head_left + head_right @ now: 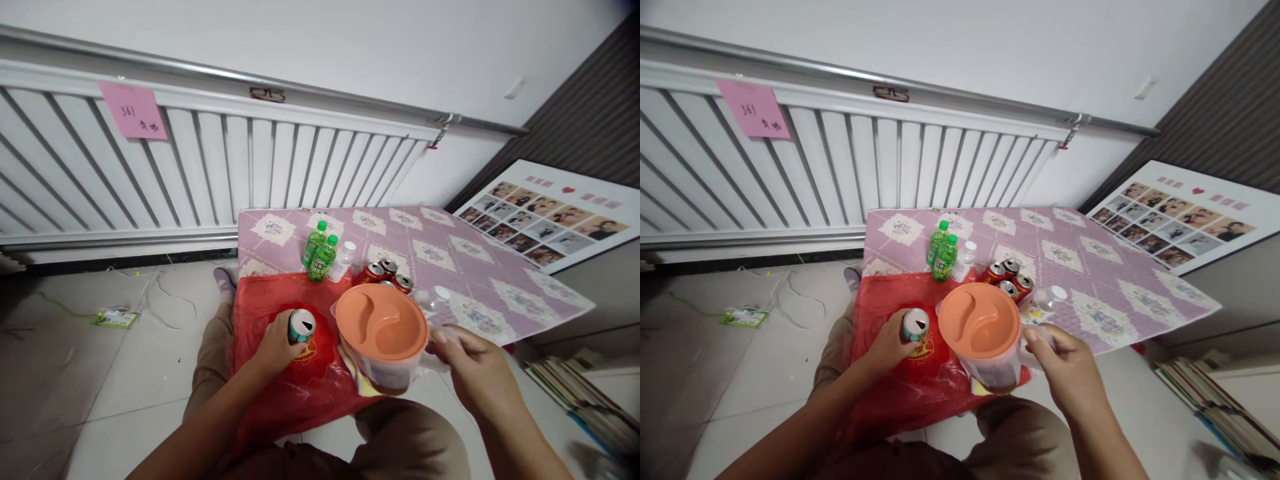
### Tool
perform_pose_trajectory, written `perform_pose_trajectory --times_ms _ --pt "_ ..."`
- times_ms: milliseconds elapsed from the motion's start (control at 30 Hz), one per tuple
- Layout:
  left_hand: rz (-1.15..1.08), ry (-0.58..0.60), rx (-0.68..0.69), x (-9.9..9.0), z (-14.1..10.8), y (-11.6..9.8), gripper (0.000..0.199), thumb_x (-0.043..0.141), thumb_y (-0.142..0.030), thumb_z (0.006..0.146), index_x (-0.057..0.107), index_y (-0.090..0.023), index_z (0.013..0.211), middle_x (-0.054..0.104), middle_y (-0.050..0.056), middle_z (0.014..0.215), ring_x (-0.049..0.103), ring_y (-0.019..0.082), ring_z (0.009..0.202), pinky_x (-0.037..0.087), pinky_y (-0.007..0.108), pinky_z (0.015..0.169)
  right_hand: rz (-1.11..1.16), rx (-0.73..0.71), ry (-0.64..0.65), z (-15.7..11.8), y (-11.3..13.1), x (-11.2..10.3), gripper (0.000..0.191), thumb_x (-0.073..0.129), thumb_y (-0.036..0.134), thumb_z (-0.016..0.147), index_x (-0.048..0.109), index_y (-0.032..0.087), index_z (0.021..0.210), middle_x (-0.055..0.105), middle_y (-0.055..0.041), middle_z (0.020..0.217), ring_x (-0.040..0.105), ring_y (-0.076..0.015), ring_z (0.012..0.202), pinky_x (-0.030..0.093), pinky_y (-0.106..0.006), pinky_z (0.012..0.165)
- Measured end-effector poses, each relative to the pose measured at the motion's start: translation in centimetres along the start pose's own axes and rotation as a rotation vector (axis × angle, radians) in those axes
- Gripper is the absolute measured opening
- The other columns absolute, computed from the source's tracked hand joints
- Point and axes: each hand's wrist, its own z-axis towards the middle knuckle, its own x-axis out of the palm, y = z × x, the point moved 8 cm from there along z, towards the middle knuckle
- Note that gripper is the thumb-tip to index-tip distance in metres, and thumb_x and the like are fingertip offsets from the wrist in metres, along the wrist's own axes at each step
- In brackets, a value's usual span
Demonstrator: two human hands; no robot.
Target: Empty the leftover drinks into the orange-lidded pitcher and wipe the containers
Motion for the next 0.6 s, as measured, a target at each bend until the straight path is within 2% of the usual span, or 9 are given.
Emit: perform_pose_trajectory --times_ms 133,233,367,500,600 --pt "-0.041 -0.089 0.028 -1.5 0.2 -1.5 0.069 0.078 -0.014 0.065 0.049 -0.021 0.127 0.061 0.009 0.128 0.057 0.028 0.122 0.043 0.048 0.106 -0.025 -0.020 0.022 -0.3 0.7 0.5 0.033 0.066 0.043 0.073 0.055 0.022 0.051 0.057 0.0018 0.054 0.052 -0.0148 0.055 0.045 -0.026 0.056" --pt "-0.051 -0.139 0.062 -2.3 0.1 -2.4 0.071 0.078 -0.014 0.065 0.048 -0.022 0.129 0.060 0.009 0.130 0.056 0.028 0.124 0.041 0.049 0.108 -0.079 -0.043 0.058 0.3 1.0 0.6 0.030 0.067 0.045 0.072 0.059 0.022 0.054 0.060 0.0010 0.056 0.055 -0.0158 0.055 0.047 -0.026 0.055" --pt "-0.039 -0.170 0.060 -2.4 0.0 -2.8 0.071 0.077 -0.014 0.065 0.047 -0.023 0.129 0.061 0.009 0.130 0.057 0.029 0.124 0.040 0.051 0.108 -0.183 -0.087 0.153 1.2 1.2 1.0 0.028 0.071 0.049 0.067 0.069 0.022 0.061 0.066 -0.0017 0.059 0.059 -0.0186 0.056 0.049 -0.027 0.052" --pt "-0.036 -0.170 0.057 -2.2 -0.3 -3.0 0.071 0.076 -0.013 0.065 0.047 -0.022 0.129 0.060 0.010 0.131 0.056 0.030 0.124 0.040 0.052 0.108 -0.214 -0.128 0.153 1.4 1.7 1.3 0.030 0.071 0.052 0.069 0.073 0.022 0.067 0.071 -0.0026 0.064 0.063 -0.0204 0.061 0.052 -0.028 0.058" --pt "-0.033 -0.162 0.047 -2.1 -0.6 -3.2 0.071 0.076 -0.013 0.065 0.048 -0.023 0.129 0.060 0.010 0.131 0.056 0.030 0.123 0.041 0.052 0.107 -0.252 -0.148 0.202 1.5 2.0 1.9 0.030 0.071 0.052 0.069 0.075 0.022 0.069 0.073 -0.0036 0.067 0.065 -0.0224 0.064 0.053 -0.029 0.060"
